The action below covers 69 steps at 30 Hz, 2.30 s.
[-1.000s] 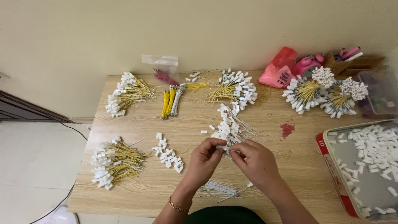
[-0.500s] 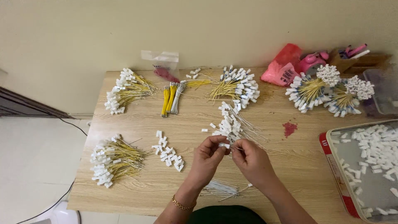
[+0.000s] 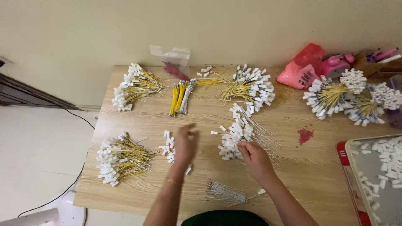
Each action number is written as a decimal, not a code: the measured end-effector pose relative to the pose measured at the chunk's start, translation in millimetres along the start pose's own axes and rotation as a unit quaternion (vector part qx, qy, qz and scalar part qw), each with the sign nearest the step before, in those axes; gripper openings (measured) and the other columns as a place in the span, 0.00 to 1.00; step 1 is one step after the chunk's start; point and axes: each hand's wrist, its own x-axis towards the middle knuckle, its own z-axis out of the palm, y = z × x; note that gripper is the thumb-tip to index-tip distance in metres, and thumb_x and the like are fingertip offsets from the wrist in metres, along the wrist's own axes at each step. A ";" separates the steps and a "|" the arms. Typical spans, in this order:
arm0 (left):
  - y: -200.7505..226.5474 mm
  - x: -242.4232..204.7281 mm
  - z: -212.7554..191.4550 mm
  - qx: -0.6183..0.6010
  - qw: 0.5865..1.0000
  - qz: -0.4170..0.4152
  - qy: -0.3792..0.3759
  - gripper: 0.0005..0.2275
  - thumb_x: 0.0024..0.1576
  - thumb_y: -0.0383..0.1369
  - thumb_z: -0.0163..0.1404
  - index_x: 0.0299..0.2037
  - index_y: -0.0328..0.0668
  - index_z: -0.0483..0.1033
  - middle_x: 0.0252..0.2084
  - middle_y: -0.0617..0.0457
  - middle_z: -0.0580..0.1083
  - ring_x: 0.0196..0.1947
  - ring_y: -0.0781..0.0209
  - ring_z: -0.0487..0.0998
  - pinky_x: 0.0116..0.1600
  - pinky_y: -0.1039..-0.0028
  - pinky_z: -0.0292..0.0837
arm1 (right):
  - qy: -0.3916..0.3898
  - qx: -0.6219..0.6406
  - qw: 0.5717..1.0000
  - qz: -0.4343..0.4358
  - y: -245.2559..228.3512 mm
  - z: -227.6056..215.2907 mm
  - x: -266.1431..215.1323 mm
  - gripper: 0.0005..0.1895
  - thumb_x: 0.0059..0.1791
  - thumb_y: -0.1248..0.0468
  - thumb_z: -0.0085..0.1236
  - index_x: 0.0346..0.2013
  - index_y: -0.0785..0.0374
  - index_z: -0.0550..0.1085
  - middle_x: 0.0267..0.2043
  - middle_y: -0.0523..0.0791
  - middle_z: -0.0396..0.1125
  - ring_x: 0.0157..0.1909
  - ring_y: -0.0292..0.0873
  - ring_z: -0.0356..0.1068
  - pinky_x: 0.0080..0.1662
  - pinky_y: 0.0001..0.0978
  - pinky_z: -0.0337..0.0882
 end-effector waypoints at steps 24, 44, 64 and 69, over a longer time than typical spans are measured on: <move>-36.1 -15.5 -19.5 -0.080 0.995 0.029 0.060 0.10 0.63 0.29 0.47 0.52 0.41 0.77 0.41 0.44 0.77 0.41 0.51 0.78 0.46 0.63 0.76 | 0.032 0.064 0.997 0.022 -29.0 -33.8 -24.5 0.10 0.51 0.61 0.59 0.44 0.61 0.80 0.29 0.41 0.75 0.30 0.32 0.69 0.35 0.26 0.71; 94.3 -105.2 -2.3 -0.617 0.726 -0.167 -0.255 0.15 0.67 0.38 0.42 0.50 0.33 0.75 0.38 0.45 0.78 0.38 0.57 0.80 0.48 0.65 0.79 | 0.006 0.104 0.995 -0.003 -95.2 -58.2 -61.4 0.08 0.48 0.65 0.60 0.39 0.64 0.78 0.33 0.41 0.74 0.29 0.32 0.70 0.31 0.26 0.71; 91.8 -107.2 6.5 -0.617 0.726 -0.179 -0.245 0.13 0.67 0.37 0.43 0.47 0.33 0.75 0.36 0.45 0.79 0.36 0.56 0.81 0.46 0.65 0.80 | 0.027 0.007 0.989 -0.146 -88.4 -55.2 -59.4 0.08 0.46 0.65 0.64 0.38 0.63 0.78 0.35 0.44 0.71 0.31 0.39 0.75 0.32 0.30 0.74; 91.3 -105.2 8.5 -0.607 0.730 -0.197 -0.245 0.14 0.67 0.38 0.44 0.47 0.32 0.75 0.35 0.45 0.79 0.36 0.57 0.82 0.46 0.65 0.80 | -0.009 0.071 0.994 -0.079 -83.0 -52.6 -57.7 0.06 0.49 0.66 0.60 0.37 0.64 0.73 0.34 0.44 0.71 0.35 0.37 0.75 0.35 0.30 0.76</move>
